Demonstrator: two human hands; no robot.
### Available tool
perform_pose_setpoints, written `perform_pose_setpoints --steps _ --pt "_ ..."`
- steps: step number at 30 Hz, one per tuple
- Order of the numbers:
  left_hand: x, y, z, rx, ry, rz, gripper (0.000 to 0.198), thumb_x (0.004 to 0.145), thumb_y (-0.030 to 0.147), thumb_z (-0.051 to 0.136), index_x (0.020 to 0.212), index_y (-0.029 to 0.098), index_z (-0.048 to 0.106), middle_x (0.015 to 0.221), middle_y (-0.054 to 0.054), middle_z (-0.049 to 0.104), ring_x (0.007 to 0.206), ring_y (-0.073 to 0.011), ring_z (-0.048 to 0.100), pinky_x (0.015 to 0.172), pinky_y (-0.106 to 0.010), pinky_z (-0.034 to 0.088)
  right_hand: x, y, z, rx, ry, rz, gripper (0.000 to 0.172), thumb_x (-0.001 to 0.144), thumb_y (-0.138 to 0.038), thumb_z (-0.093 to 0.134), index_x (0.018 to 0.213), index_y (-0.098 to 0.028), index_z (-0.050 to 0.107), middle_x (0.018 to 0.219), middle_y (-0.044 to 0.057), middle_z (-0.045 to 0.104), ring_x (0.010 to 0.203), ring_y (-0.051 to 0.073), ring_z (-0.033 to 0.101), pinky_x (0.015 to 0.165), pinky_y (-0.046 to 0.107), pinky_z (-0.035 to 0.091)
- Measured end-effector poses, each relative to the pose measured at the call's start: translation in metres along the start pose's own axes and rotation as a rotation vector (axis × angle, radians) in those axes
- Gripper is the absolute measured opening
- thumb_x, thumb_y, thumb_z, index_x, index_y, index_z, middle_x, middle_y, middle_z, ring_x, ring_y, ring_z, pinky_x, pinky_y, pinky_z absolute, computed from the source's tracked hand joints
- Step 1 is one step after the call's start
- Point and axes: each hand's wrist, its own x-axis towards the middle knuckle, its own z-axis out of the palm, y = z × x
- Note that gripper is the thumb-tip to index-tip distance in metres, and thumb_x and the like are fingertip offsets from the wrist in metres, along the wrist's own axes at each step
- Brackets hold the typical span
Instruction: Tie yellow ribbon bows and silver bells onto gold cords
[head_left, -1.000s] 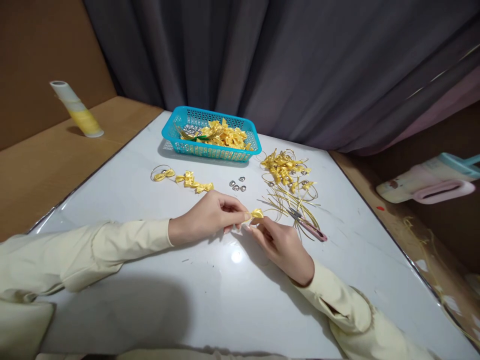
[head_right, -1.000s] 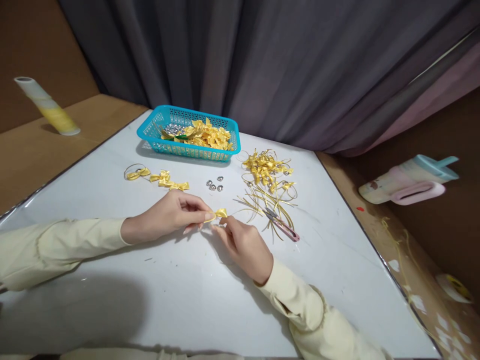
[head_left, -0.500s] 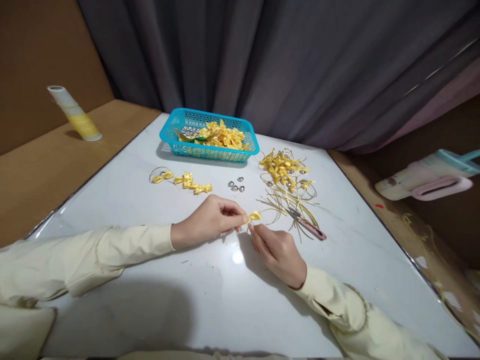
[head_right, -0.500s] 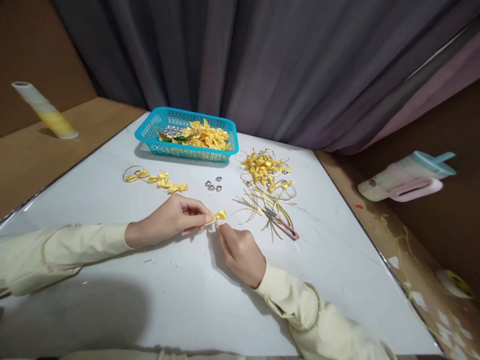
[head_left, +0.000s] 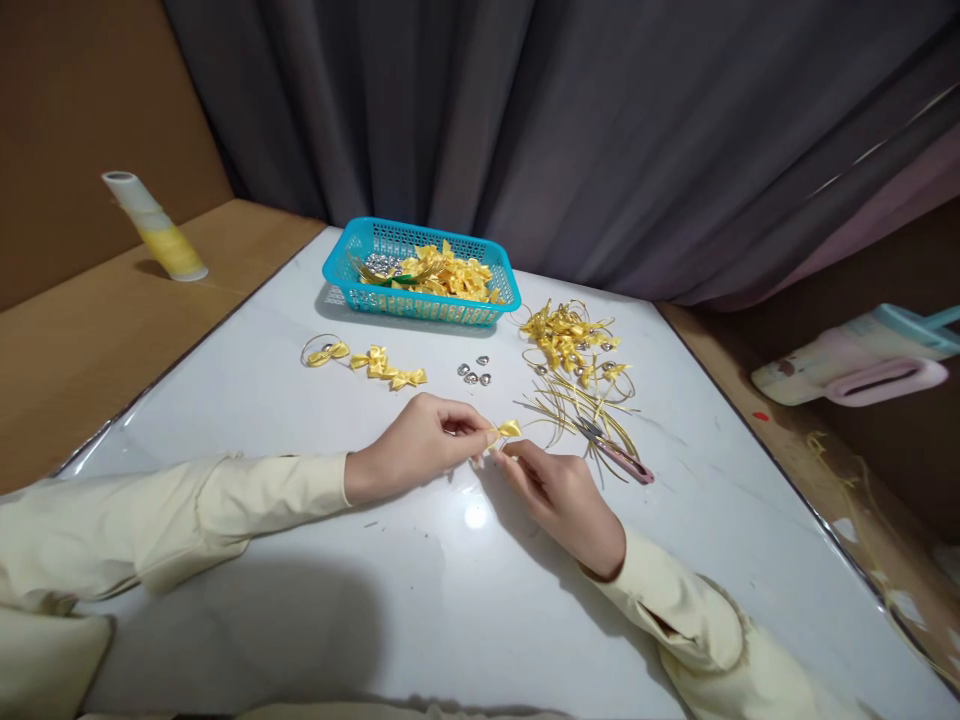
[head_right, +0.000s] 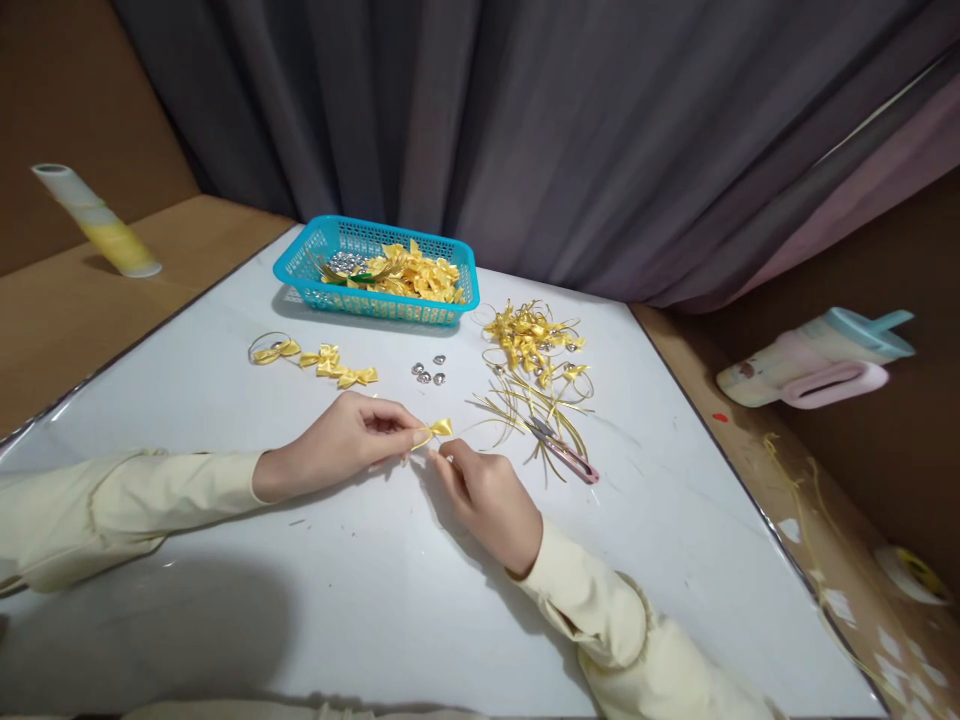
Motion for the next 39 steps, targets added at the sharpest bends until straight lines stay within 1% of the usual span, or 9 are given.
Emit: perform_pose_setpoints --steps 7,12,20,27,29,32,34,36,39 --pt "-0.001 0.000 -0.002 -0.031 -0.021 -0.023 0.014 0.074 0.013 0.057 0.061 0.011 0.063 0.045 0.006 0.048 0.042 -0.0044 0.039 0.041 -0.015 0.031 -0.006 0.000 0.000 0.005 0.004 -0.054 0.022 0.092 -0.019 0.034 0.071 -0.020 0.040 0.050 -0.005 0.040 0.040 0.008 0.034 0.043 0.019 0.026" --pt "0.000 -0.002 -0.001 -0.037 -0.032 -0.036 0.014 0.074 0.014 0.057 0.061 0.011 0.062 0.046 0.006 0.048 0.042 -0.0042 0.039 0.041 -0.015 0.031 -0.007 -0.001 0.000 0.018 -0.015 -0.035 0.022 0.092 -0.018 0.032 0.071 -0.021 0.035 0.050 -0.005 0.038 0.041 0.009 0.031 0.044 0.019 0.027" --pt "0.000 -0.011 0.003 0.024 -0.066 -0.022 0.012 0.074 0.017 0.058 0.068 0.012 0.067 0.054 0.003 0.055 0.050 -0.0059 0.045 0.046 -0.016 0.034 -0.007 -0.002 0.009 0.017 -0.008 -0.024 0.023 0.090 -0.018 0.031 0.068 -0.021 0.037 0.048 -0.005 0.037 0.039 0.009 0.028 0.043 0.021 0.024" --pt "0.003 -0.006 -0.002 -0.042 -0.076 -0.085 0.016 0.078 0.023 0.057 0.069 0.012 0.064 0.050 0.005 0.050 0.042 -0.0047 0.038 0.040 -0.017 0.029 0.005 0.001 -0.004 0.139 -0.070 0.194 0.030 0.090 -0.034 0.041 0.070 -0.017 0.055 0.048 -0.003 0.047 0.042 0.008 0.040 0.047 0.021 0.031" --pt "0.004 -0.004 -0.003 -0.066 -0.074 -0.067 0.016 0.078 0.024 0.057 0.070 0.012 0.065 0.051 0.005 0.050 0.043 -0.0048 0.038 0.040 -0.017 0.029 0.009 0.003 -0.011 0.254 -0.107 0.293 0.027 0.085 -0.041 0.050 0.076 -0.016 0.056 0.052 -0.002 0.053 0.045 0.009 0.045 0.049 0.021 0.035" --pt "0.005 -0.004 -0.006 -0.088 -0.122 -0.043 0.017 0.078 0.026 0.059 0.075 0.012 0.067 0.052 0.004 0.050 0.044 -0.0048 0.037 0.041 -0.017 0.029 0.015 0.008 -0.021 0.568 -0.146 0.374 0.031 0.082 -0.047 0.053 0.090 -0.017 0.048 0.065 0.000 0.057 0.053 0.010 0.052 0.045 0.020 0.038" --pt "0.006 -0.006 -0.008 -0.103 -0.187 -0.042 0.018 0.078 0.028 0.060 0.078 0.011 0.067 0.055 0.003 0.053 0.044 -0.0041 0.038 0.041 -0.016 0.030 0.021 0.010 -0.026 0.739 -0.158 0.355 0.032 0.082 -0.045 0.053 0.097 -0.020 0.039 0.068 -0.003 0.053 0.053 0.010 0.050 0.042 0.019 0.037" --pt "0.008 -0.009 -0.010 -0.134 -0.218 -0.063 0.021 0.079 0.031 0.060 0.085 0.011 0.066 0.058 0.002 0.055 0.042 -0.0038 0.040 0.039 -0.016 0.032 0.028 0.009 -0.031 0.767 -0.150 0.284 0.032 0.082 -0.039 0.054 0.100 -0.021 0.033 0.065 -0.006 0.048 0.051 0.008 0.046 0.043 0.018 0.036" --pt "0.011 -0.012 -0.010 -0.198 -0.141 -0.140 0.038 0.081 0.039 0.058 0.106 0.011 0.059 0.062 -0.001 0.060 0.040 -0.0076 0.049 0.034 -0.017 0.035 0.038 0.005 -0.037 0.469 -0.056 0.118 0.025 0.083 -0.026 0.050 0.100 -0.020 0.033 0.060 -0.007 0.045 0.048 0.008 0.041 0.047 0.019 0.034"
